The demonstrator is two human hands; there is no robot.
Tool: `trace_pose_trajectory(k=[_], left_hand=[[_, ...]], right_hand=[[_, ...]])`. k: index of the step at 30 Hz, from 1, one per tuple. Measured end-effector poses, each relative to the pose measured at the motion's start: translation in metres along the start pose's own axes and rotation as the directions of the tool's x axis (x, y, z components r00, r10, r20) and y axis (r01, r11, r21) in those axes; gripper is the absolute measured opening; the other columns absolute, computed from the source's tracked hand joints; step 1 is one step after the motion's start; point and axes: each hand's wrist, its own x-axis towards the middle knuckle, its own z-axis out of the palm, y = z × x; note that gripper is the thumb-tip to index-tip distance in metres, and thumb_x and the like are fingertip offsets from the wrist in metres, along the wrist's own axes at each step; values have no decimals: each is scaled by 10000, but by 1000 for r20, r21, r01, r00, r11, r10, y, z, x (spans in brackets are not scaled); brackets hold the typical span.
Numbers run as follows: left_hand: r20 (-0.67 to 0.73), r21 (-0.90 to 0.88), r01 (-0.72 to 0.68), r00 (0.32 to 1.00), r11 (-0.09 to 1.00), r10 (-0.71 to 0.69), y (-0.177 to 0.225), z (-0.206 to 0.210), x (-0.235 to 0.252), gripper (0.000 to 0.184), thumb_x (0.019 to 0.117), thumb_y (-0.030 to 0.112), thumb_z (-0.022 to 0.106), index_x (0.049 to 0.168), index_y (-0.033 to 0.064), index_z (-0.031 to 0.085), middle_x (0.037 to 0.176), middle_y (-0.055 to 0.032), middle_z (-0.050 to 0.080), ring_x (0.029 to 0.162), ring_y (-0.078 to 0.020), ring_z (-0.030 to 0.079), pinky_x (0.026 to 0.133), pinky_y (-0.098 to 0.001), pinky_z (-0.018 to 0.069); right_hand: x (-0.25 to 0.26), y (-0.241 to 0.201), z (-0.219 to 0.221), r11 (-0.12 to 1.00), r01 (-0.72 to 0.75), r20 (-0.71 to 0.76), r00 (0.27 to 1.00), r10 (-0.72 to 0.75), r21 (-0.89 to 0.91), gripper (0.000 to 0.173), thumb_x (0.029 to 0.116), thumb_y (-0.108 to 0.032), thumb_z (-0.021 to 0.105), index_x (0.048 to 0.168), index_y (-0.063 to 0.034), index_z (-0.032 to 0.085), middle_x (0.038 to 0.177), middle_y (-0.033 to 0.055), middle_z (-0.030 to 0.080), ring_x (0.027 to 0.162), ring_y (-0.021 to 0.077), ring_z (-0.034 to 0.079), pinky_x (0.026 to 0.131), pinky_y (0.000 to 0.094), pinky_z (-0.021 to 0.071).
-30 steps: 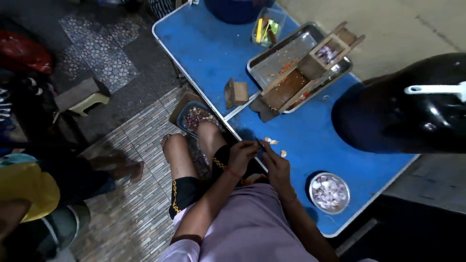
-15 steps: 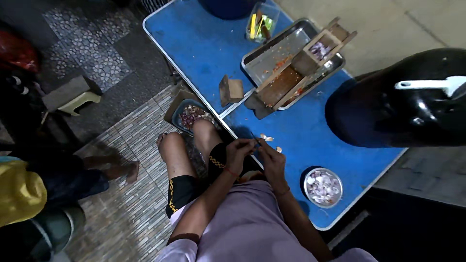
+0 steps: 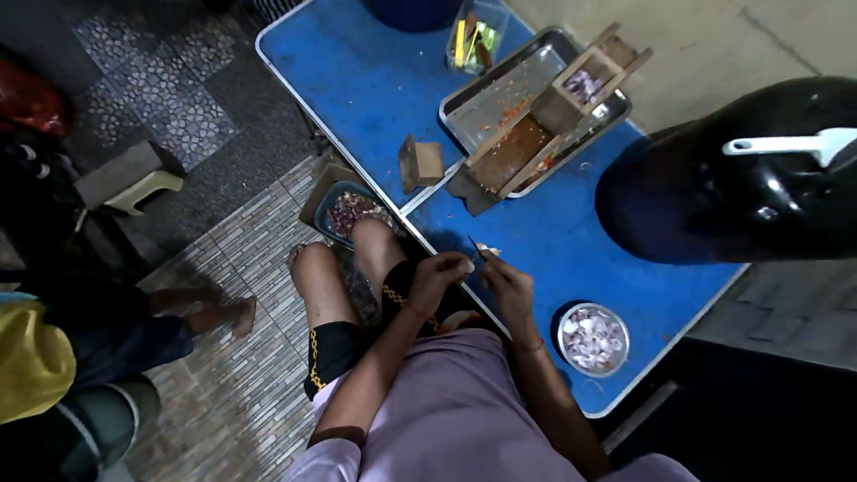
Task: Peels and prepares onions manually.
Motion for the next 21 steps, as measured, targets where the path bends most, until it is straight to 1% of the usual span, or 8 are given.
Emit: trace_pose_trajectory(k=[4, 10, 12, 13, 15, 16, 18, 21], left_hand=[[71, -16, 17, 997, 1000, -15, -3, -1, -1, 148, 995, 21, 595, 1126, -15, 653, 950, -33, 683, 823, -89, 654, 804, -277, 570], [86, -141, 59, 995, 988, -48, -9, -4, 4, 159, 1032, 53, 542, 1158, 27, 634, 965, -12, 671, 847, -82, 655, 831, -270, 569], [75, -178, 89, 994, 980, -76, -9, -4, 3, 159, 1030, 49, 546, 1164, 22, 628, 994, -28, 673, 871, -94, 662, 852, -282, 572], [68, -189, 102, 994, 977, -91, -9, -4, 3, 160, 1025, 43, 555, 1166, 17, 626, 1007, -38, 671, 884, -103, 661, 866, -292, 570], [46, -205, 123, 992, 971, -116, -7, -4, 2, 154, 1013, 27, 576, 1160, 14, 621, 1005, -42, 666, 881, -105, 658, 865, -293, 568], [35, -209, 130, 991, 969, -125, -6, -3, 2, 152, 1004, 18, 585, 1152, 17, 621, 993, -38, 666, 871, -100, 656, 854, -285, 567], [16, -221, 140, 990, 965, -140, -4, -1, 2, 161, 991, 1, 598, 1148, 12, 633, 979, -38, 670, 853, -96, 657, 844, -276, 568], [24, -240, 134, 991, 961, -132, -1, -2, 1, 208, 998, 7, 586, 1197, -17, 644, 1014, -57, 693, 875, -108, 682, 861, -276, 575]], right_hand=[[9, -2, -19, 994, -97, -24, 995, 98, 42, 302, 1034, -67, 500, 1254, 25, 685, 740, -60, 623, 592, -32, 497, 557, 144, 431], [9, 13, -38, 987, -162, -50, 986, 162, 7, 339, 1068, -125, 441, 1283, -7, 676, 707, -64, 578, 569, -20, 473, 535, 161, 411], [9, 19, -48, 954, -237, -107, 970, 220, -185, 352, 1078, -220, 466, 1313, -64, 676, 813, 4, 636, 667, 51, 544, 638, 261, 482], [9, 18, -52, 915, -292, -126, 955, 267, -278, 375, 1076, -273, 487, 1353, -94, 666, 938, 83, 697, 780, 149, 610, 746, 390, 515], [10, 16, -55, 840, -351, -170, 936, 308, -414, 389, 1076, -302, 509, 1372, -104, 665, 1084, 190, 730, 964, 341, 670, 878, 597, 486], [11, 17, -57, 801, -368, -187, 930, 317, -472, 381, 1079, -282, 504, 1353, -82, 677, 1135, 222, 729, 1052, 408, 675, 928, 651, 466], [14, 20, -59, 714, -410, -221, 911, 348, -567, 351, 1083, -260, 501, 1256, -47, 720, 1117, 253, 723, 1079, 456, 668, 935, 676, 459], [18, 22, -62, 628, -433, -242, 897, 370, -647, 368, 1059, -305, 561, 1132, 13, 729, 1019, 275, 719, 991, 474, 679, 872, 672, 482]])
